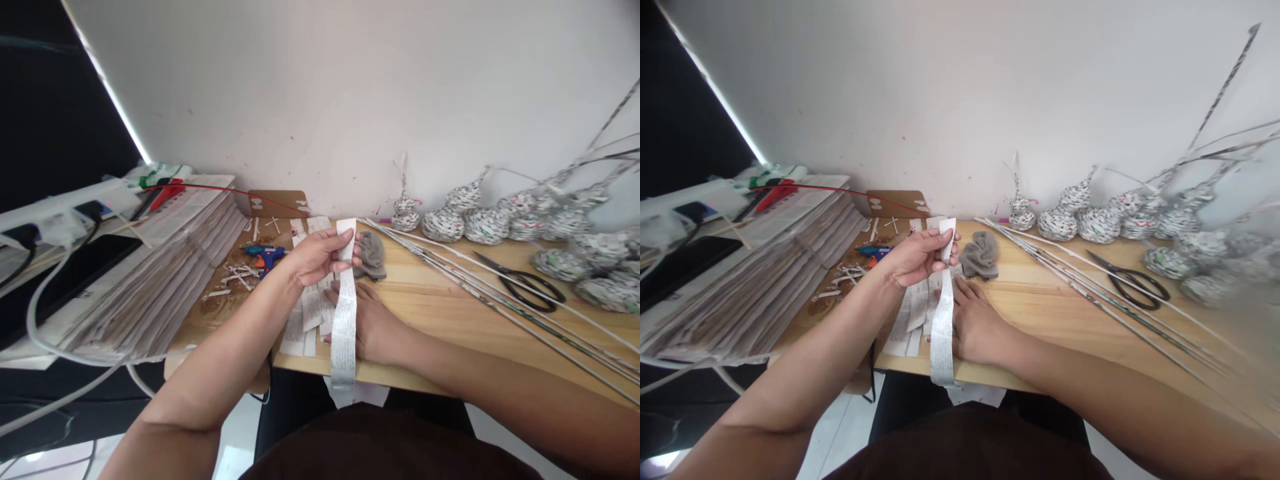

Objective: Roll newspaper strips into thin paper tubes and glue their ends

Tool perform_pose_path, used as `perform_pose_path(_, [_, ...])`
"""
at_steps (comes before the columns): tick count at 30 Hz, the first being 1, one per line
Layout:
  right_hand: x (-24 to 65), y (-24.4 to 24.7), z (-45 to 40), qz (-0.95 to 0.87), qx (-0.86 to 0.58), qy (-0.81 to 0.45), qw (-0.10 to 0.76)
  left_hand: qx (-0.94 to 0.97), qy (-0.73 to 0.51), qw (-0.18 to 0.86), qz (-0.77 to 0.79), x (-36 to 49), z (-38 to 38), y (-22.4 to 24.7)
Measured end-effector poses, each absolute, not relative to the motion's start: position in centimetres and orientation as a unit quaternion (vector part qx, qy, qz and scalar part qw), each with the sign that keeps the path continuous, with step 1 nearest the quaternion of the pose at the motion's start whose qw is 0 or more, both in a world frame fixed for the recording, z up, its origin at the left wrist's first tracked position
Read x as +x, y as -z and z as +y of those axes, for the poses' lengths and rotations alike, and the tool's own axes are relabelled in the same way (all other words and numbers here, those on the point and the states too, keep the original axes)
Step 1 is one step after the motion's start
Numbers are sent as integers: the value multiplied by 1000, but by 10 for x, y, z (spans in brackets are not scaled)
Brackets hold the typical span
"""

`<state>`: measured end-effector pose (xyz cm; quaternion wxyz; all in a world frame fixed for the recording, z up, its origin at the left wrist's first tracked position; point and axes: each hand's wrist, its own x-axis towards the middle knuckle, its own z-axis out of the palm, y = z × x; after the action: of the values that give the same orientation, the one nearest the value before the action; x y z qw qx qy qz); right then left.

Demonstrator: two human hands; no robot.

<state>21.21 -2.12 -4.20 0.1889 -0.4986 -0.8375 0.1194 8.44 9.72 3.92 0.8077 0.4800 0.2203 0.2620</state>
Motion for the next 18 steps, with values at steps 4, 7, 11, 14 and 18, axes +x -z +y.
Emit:
perform_pose_path(4, [212,29,-22,-846,-480,-126,193,475,-267,812,207,87,96,-36])
perform_pose_path(7, [222,22,-30,-852,-472,-128,186,483,-248,810,222,78,92,-28])
perform_pose_path(11, [237,28,-41,-848,-495,-135,135,491,-237,797,260,56,95,-29])
perform_pose_path(14, [241,32,-41,-854,-484,-139,128,472,-253,803,261,50,99,-38])
perform_pose_path(18, [249,30,-12,-869,-437,-111,204,481,-231,819,210,73,94,-42])
